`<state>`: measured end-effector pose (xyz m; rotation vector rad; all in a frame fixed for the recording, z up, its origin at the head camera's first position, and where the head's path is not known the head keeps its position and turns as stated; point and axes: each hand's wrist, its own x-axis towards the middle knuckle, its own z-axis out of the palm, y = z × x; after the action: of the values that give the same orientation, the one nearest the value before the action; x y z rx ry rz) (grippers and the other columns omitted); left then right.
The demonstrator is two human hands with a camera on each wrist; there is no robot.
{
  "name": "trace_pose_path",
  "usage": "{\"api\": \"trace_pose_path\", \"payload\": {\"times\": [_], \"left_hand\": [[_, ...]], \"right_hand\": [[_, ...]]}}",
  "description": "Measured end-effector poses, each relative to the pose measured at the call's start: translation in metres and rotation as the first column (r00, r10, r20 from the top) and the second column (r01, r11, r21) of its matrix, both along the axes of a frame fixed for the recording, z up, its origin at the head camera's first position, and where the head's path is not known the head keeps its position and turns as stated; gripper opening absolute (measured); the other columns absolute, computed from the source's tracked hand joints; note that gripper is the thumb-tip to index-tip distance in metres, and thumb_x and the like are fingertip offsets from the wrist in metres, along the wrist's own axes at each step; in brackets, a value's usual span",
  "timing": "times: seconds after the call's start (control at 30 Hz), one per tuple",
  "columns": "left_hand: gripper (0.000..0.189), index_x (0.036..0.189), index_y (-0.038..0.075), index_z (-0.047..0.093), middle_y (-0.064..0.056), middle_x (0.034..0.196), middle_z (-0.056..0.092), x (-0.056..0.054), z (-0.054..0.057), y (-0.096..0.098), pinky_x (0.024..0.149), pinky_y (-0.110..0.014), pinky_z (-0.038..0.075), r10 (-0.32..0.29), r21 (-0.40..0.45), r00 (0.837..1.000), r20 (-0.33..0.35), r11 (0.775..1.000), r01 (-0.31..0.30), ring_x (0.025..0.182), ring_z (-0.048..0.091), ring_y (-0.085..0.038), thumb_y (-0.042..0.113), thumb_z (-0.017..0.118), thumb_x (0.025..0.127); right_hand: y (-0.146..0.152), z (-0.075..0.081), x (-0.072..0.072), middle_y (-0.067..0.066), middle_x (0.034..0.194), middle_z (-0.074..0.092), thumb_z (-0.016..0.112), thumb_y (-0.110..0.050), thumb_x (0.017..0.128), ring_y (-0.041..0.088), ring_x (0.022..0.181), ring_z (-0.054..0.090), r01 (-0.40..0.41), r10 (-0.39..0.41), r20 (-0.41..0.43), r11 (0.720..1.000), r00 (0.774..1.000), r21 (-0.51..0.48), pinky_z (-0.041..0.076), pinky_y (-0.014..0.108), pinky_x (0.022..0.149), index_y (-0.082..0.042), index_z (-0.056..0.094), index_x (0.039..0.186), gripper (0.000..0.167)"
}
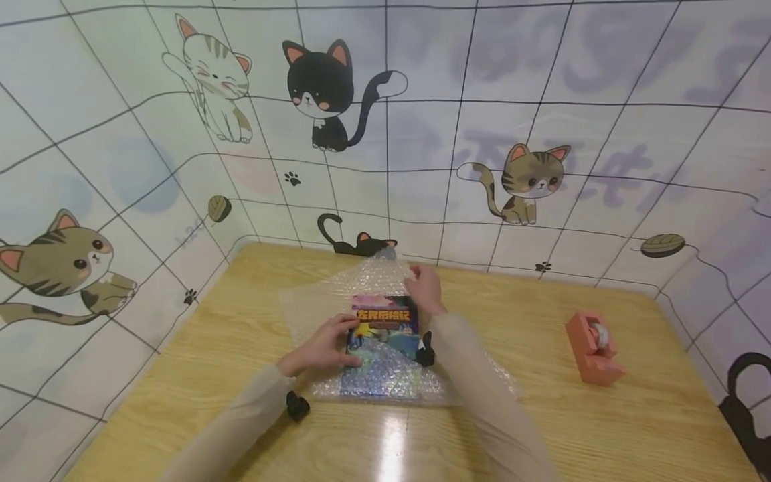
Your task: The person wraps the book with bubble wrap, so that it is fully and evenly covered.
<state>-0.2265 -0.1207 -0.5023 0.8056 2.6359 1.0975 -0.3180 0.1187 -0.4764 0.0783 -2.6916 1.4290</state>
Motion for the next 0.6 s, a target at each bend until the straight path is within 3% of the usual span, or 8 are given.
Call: {"api": "trace_pose_path", "payload": {"times": [0.3, 0.6], "left_hand": [[0.080, 0.133, -0.008, 0.045, -0.016, 0.137, 0.041, 0.000, -0.001, 0.001, 0.107, -0.044, 0.031, 0.000, -0.002, 1.000, -0.017, 1.000, 0.000, 0.128, 0.037, -0.032, 0.025, 0.083, 0.070], [0.079, 0.133, -0.008, 0.046, -0.015, 0.137, 0.041, 0.001, 0.003, 0.002, 0.107, -0.043, 0.030, 0.016, -0.006, 1.000, 0.001, 1.000, -0.016, 0.127, 0.036, -0.031, 0.023, 0.084, 0.070]], "right_hand": [[-0.005, -0.004, -0.010, 0.027, 0.121, 0.053, 0.057, -0.003, 0.087, 0.037, 0.111, 0.049, 0.055, -0.055, 0.010, 0.998, 0.998, 0.023, 0.042, 0.047, 0.094, 0.009, 0.052, 0.122, 0.038], [-0.008, -0.004, -0.015, 0.024, 0.118, 0.054, 0.056, -0.005, 0.088, 0.036, 0.107, 0.052, 0.091, -0.090, 0.031, 0.996, 0.995, -0.018, 0.045, 0.047, 0.089, 0.007, 0.047, 0.129, 0.043]]}}
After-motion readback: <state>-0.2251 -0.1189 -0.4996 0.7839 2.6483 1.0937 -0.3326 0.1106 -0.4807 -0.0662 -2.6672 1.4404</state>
